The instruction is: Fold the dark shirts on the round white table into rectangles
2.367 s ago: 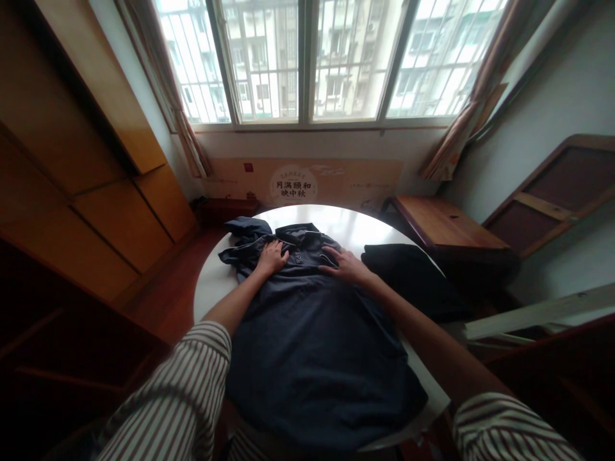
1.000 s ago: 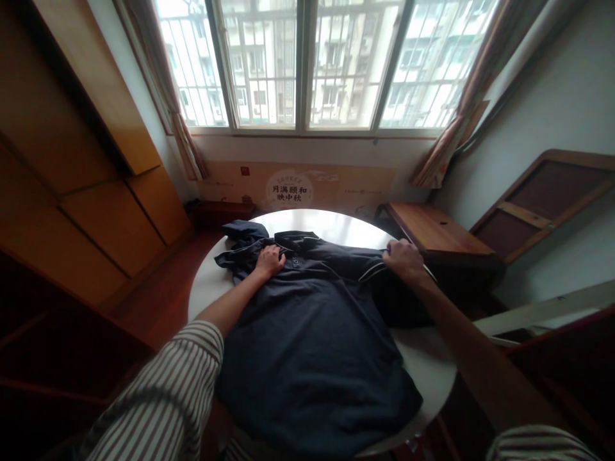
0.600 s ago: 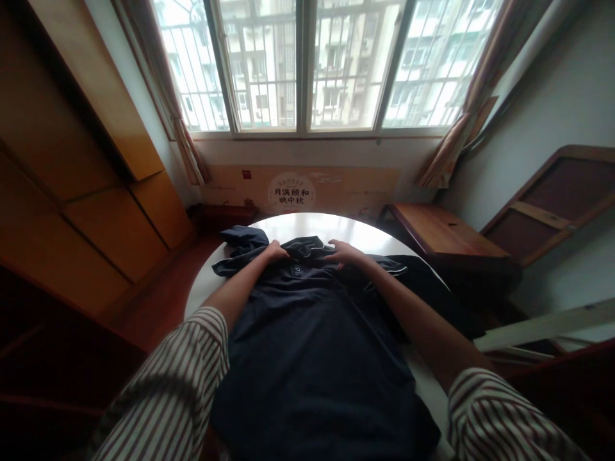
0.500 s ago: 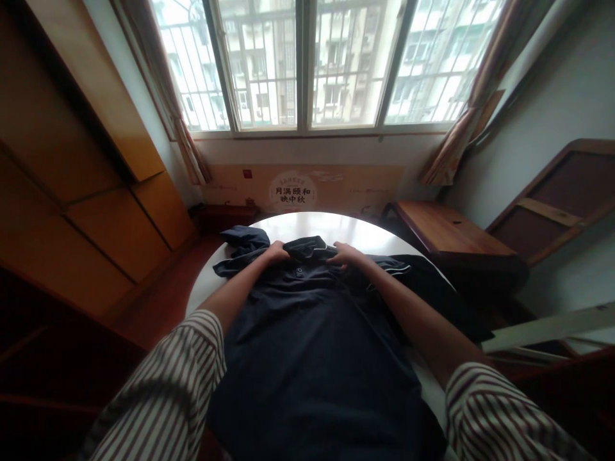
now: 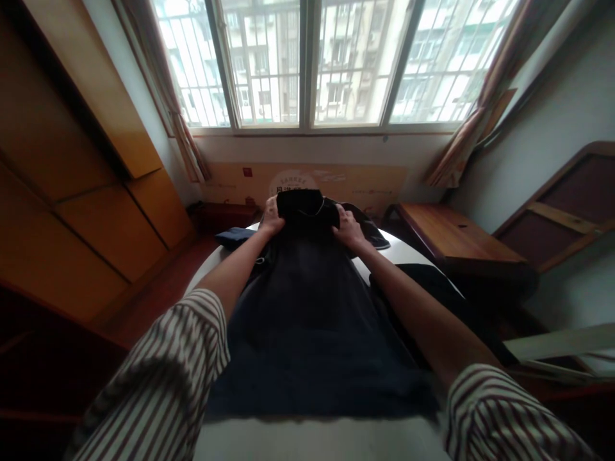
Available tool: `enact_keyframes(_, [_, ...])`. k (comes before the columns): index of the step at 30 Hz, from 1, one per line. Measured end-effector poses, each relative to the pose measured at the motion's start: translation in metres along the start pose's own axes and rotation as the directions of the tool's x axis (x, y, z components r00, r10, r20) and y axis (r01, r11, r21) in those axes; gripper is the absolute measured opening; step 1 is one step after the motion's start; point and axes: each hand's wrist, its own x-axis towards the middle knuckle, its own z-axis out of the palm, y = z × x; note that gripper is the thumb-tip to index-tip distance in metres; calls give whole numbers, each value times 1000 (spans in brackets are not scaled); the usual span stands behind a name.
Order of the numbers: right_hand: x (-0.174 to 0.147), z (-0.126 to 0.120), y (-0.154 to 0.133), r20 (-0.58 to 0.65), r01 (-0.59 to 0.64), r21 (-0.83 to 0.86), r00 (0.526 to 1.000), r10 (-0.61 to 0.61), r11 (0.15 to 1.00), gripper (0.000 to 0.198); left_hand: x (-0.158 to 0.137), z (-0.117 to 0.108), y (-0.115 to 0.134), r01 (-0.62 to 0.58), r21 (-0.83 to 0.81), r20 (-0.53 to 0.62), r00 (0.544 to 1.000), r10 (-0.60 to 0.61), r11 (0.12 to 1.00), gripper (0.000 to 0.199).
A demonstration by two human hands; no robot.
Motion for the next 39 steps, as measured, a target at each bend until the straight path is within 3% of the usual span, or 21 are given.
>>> enact_keyframes(3, [-28,5,-9,177,110,24,978,-112,994,47,-26,7,7,-22,50,151,989,14,999,72])
enact_keyframes(5, [-74,7,-14,240,172,47,954,-179,984,46,-69,-2,13,-141,29,283,951,127,990,65])
enact_keyframes(8, [-169,-2,-15,321,347,135,871,-372,928,47,-158,-42,27,-374,-117,469,796,383,920,46])
enact_keyframes(11, [-263,-23,-8,297,389,186,853,-429,902,64,-252,-101,36,-459,-160,586,669,458,874,32])
enact_keyframes(12, [-288,-29,-4,279,395,177,858,-431,902,70,-278,-119,36,-455,-146,604,662,443,879,33])
enact_keyframes(14, [-326,-35,7,237,400,133,876,-421,907,72,-317,-147,28,-449,-106,622,666,412,887,48])
enact_keyframes(16, [-345,-33,20,146,398,73,903,-405,914,56,-339,-163,14,-433,-34,596,715,366,901,54])
enact_keyframes(19, [-348,-24,35,-5,392,2,920,-392,920,42,-345,-169,-9,-369,77,525,805,277,926,43])
enact_keyframes(21, [-340,-21,39,-34,403,-26,914,-404,915,42,-339,-169,-18,-339,126,509,829,232,932,39])
enact_keyframes(26, [-331,-39,33,-5,426,-49,904,-427,903,48,-335,-176,-16,-293,179,526,835,160,939,40])
enact_keyframes(32, [-344,-72,34,-204,405,-31,892,-403,914,34,-355,-201,-3,-126,-30,474,872,125,992,32])
enact_keyframes(36, [-344,-69,31,-288,314,14,910,-297,949,29,-364,-206,7,-108,35,493,866,77,993,30])
enact_keyframes(39, [-341,-54,23,-270,187,93,950,-156,978,36,-366,-197,16,-128,93,511,857,63,987,23])
